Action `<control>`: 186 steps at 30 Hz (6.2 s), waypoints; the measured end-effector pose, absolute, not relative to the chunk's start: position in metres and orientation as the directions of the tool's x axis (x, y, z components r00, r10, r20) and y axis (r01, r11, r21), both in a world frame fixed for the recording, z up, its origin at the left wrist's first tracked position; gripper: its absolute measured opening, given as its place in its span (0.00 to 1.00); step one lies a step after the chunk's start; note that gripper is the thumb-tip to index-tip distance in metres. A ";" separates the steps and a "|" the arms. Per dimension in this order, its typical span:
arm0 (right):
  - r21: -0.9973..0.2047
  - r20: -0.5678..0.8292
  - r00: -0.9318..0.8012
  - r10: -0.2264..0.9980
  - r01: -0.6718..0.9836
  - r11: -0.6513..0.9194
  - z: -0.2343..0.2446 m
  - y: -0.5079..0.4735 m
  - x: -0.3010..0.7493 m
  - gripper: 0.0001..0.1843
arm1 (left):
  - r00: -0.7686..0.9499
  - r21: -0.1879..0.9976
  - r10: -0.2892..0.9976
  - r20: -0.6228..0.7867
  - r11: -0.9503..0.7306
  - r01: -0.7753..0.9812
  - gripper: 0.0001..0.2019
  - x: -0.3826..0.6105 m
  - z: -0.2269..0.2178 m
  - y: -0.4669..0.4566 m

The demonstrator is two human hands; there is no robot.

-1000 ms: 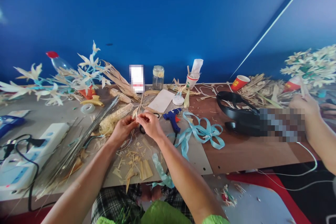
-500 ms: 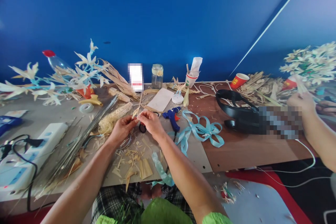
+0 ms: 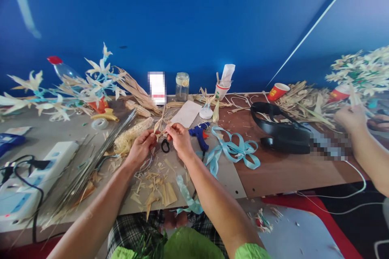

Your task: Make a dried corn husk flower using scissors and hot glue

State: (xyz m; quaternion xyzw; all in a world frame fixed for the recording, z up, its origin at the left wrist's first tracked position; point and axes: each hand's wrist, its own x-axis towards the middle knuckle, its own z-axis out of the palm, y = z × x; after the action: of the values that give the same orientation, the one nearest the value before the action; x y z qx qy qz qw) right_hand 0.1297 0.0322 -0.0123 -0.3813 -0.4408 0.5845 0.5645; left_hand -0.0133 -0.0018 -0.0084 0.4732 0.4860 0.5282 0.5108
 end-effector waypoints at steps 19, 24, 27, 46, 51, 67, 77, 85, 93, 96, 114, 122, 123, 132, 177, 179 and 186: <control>-0.974 0.090 0.039 0.995 -0.205 0.096 -0.006 0.026 0.127 0.10 | 0.126 0.934 0.987 -0.101 0.138 -0.330 0.16 -0.005 -0.010 -0.004; -0.981 0.079 0.044 0.996 -0.174 0.086 -0.004 0.024 0.126 0.09 | 0.090 0.942 0.989 -0.120 0.142 -0.305 0.16 -0.002 -0.007 -0.004; -0.984 0.076 0.058 0.995 -0.157 0.084 -0.004 0.024 0.126 0.09 | 0.089 0.946 0.989 -0.117 0.138 -0.293 0.16 -0.002 -0.007 -0.004; -0.875 -0.071 -0.053 0.996 -0.477 -0.087 0.001 0.024 0.124 0.11 | 0.156 0.886 0.980 -0.121 0.178 -0.429 0.13 -0.008 -0.013 -0.001; -0.842 -0.088 0.002 0.996 -0.534 -0.073 0.007 0.027 0.131 0.11 | 0.172 0.879 0.975 -0.143 0.205 -0.431 0.12 -0.010 -0.012 -0.001; -0.685 0.148 -0.211 0.966 0.682 0.254 -0.006 0.025 0.142 0.06 | -0.034 0.875 0.998 -0.052 0.029 -0.483 0.12 -0.024 -0.007 0.007; -0.524 0.242 -0.179 0.954 0.803 0.284 -0.014 0.027 0.140 0.11 | -0.091 0.848 0.995 -0.046 -0.009 -0.531 0.11 -0.025 -0.006 0.009; -0.399 0.190 -0.190 0.963 0.882 0.252 -0.022 0.031 0.134 0.12 | -0.067 0.877 0.995 -0.069 0.028 -0.479 0.12 -0.024 -0.010 0.008; -0.465 0.347 0.001 0.938 0.869 0.171 -0.016 0.039 0.141 0.14 | -0.074 0.867 0.994 -0.081 0.034 -0.497 0.12 -0.023 -0.006 0.008; -0.486 0.421 0.099 0.902 0.864 0.133 -0.015 0.044 0.146 0.14 | -0.073 0.870 0.993 -0.092 0.045 -0.491 0.13 -0.022 -0.004 0.007; -0.543 0.331 0.004 0.944 0.819 0.187 -0.020 0.049 0.145 0.19 | -0.084 0.873 0.991 -0.106 0.053 -0.484 0.13 -0.022 -0.009 0.008; -0.311 0.100 -0.177 0.979 0.929 0.200 -0.006 0.024 0.140 0.21 | -0.067 0.865 0.994 -0.089 0.043 -0.501 0.12 -0.022 -0.006 0.007; -0.286 0.092 -0.185 0.979 0.936 0.203 -0.005 0.022 0.140 0.24 | -0.068 0.866 0.994 -0.088 0.042 -0.498 0.12 -0.022 -0.007 0.007; -0.221 0.048 -0.256 0.965 0.940 0.261 -0.007 0.016 0.140 0.28 | -0.070 0.874 0.995 -0.071 0.028 -0.486 0.12 -0.022 -0.008 0.007; -0.881 -0.217 -0.562 0.798 -0.240 -0.408 0.006 0.035 0.159 0.21 | -0.075 0.852 0.991 -0.111 0.056 -0.521 0.13 -0.023 -0.002 0.007; -0.872 -0.217 -0.539 0.814 -0.268 -0.410 0.007 0.034 0.158 0.23 | -0.078 0.854 0.991 -0.111 0.055 -0.517 0.13 -0.023 -0.003 0.007; -0.909 -0.152 -0.333 0.930 -0.322 -0.264 0.009 0.032 0.150 0.23 | -0.145 0.919 0.987 -0.067 0.005 -0.394 0.12 -0.022 -0.008 0.007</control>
State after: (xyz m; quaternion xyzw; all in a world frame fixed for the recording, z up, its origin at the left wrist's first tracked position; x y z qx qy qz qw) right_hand 0.1505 0.0318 0.0092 -0.3684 -0.4130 0.7044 0.4445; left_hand -0.0221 0.0073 -0.0078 0.3398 0.4361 0.6182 0.5588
